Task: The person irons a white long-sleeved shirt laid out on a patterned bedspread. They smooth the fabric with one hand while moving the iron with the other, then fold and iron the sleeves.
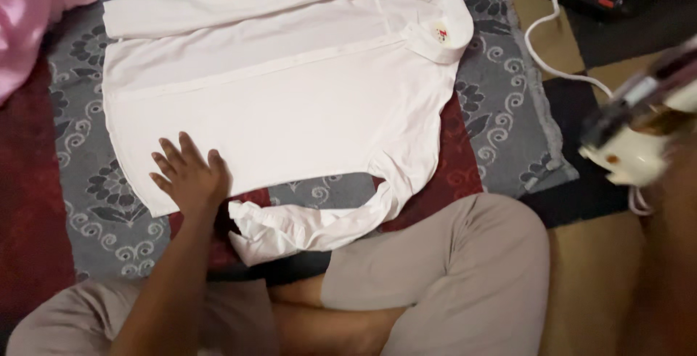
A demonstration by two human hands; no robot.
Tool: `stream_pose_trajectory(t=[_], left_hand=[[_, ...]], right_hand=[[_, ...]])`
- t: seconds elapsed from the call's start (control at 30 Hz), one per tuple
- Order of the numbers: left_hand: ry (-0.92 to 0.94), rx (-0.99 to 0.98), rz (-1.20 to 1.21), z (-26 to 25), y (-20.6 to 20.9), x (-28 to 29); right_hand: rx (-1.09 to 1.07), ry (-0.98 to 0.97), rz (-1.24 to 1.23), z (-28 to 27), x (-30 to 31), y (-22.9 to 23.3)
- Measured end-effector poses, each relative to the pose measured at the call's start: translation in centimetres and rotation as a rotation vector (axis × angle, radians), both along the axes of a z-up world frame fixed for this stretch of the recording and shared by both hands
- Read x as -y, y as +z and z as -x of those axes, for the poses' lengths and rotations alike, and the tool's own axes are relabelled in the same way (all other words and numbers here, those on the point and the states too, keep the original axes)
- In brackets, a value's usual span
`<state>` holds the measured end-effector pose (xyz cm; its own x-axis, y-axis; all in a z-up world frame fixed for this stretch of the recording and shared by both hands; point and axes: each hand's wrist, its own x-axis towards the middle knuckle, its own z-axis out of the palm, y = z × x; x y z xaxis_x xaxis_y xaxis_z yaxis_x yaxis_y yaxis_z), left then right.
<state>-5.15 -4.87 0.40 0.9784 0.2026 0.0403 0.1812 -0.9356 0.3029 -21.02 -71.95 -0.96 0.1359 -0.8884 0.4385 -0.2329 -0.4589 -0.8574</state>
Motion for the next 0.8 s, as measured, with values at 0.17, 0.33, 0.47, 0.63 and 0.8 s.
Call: stream_pose_trajectory(t=[0.17, 0.33, 0.47, 0.63, 0.8], left_hand=[[0.005, -0.005, -0.029, 0.2, 0.2, 0.4], [-0.002, -0.002, -0.047, 0.2, 0.0, 0.1], [-0.002, -0.023, -0.023, 0.2, 0.0, 0.2], [-0.027, -0.029, -0.04, -0.2, -0.5, -0.2], [-0.053, -0.115, -0.076, -0.8, -1.0, -1.5]], right_hand=[[0.041, -0.011, 0.074, -4.4, 2.4, -1.6], [0.044, -0.016, 0.073, -2.9, 2.6, -4.7], [0.031, -0.005, 0.068, 0.7, 3.9, -6.9], [0.151, 0.186, 0.102, 4.1, 4.5, -10.3], [0.254, 0.333, 0.058, 4.7, 4.3, -10.5]])
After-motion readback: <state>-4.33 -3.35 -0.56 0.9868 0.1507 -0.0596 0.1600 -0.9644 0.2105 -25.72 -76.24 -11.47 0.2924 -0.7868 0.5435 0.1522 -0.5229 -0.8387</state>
